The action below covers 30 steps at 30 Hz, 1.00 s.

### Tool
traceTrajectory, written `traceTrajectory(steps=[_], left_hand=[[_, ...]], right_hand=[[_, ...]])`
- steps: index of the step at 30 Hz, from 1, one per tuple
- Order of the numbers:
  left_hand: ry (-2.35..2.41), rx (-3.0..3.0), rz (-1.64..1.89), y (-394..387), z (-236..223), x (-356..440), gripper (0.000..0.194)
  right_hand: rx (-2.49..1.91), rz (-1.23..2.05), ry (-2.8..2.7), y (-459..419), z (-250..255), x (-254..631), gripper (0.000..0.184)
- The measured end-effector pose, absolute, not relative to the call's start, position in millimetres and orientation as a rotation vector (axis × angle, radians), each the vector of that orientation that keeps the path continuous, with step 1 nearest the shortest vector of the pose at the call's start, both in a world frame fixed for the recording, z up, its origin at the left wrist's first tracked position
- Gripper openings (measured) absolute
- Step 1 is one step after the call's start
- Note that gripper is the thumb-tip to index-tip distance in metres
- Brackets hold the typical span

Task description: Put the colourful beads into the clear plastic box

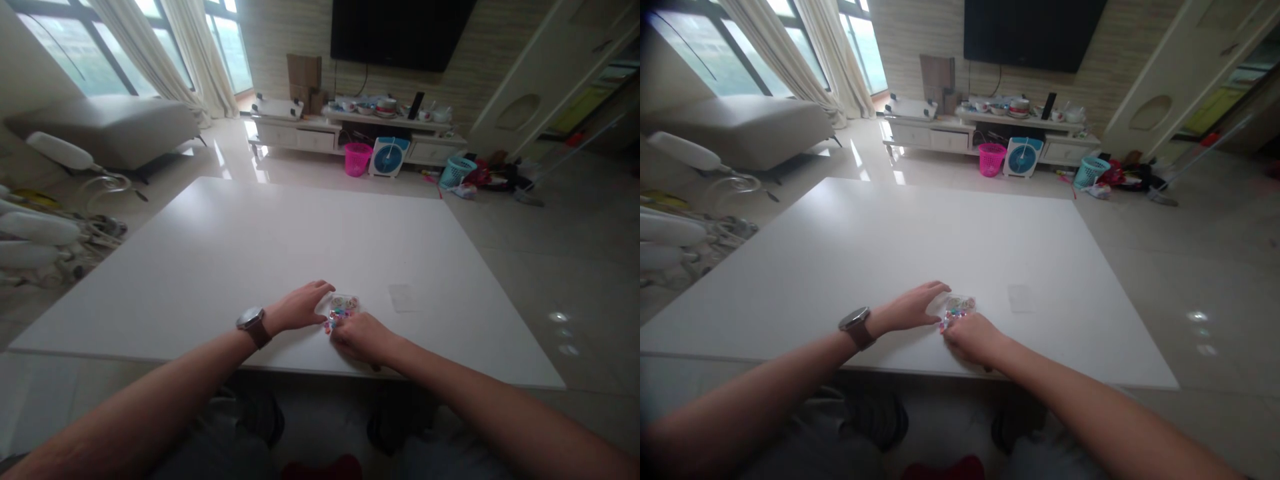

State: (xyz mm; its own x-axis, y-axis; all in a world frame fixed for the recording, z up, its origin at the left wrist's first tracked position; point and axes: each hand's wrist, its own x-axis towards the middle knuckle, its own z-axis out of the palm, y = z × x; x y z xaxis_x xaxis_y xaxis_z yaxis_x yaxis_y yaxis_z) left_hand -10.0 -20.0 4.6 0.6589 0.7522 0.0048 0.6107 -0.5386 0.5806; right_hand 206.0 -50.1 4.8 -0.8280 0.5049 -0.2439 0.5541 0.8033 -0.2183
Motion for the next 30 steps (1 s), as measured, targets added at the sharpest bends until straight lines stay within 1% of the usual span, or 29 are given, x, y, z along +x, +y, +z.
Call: traceTrajectory(steps=[4, 12, 20, 25, 30], left_hand=[[1.035, 2.314, 0.342, -23, 1, -8, 0.05], [1.019, 2.327, 0.247, -27, 8, 2, 0.044], [1.035, 2.305, 0.207, -32, 7, -4, 0.046], [1.048, 2.313, 0.176, -36, 8, -6, 0.047], [1.091, 2.317, 0.212, -48, 19, -8, 0.049]], right_hand=[[0.837, -0.48, 2.752, -54, 3, 210, 0.021], [0.939, -0.572, 2.721, -49, 10, 224, 0.018], [0.987, -0.663, 2.716, -50, 10, 244, 0.009], [0.978, -0.696, 2.792, -42, 20, 253, 0.013], [1.248, -0.837, 2.946, -28, 29, 260, 0.01]])
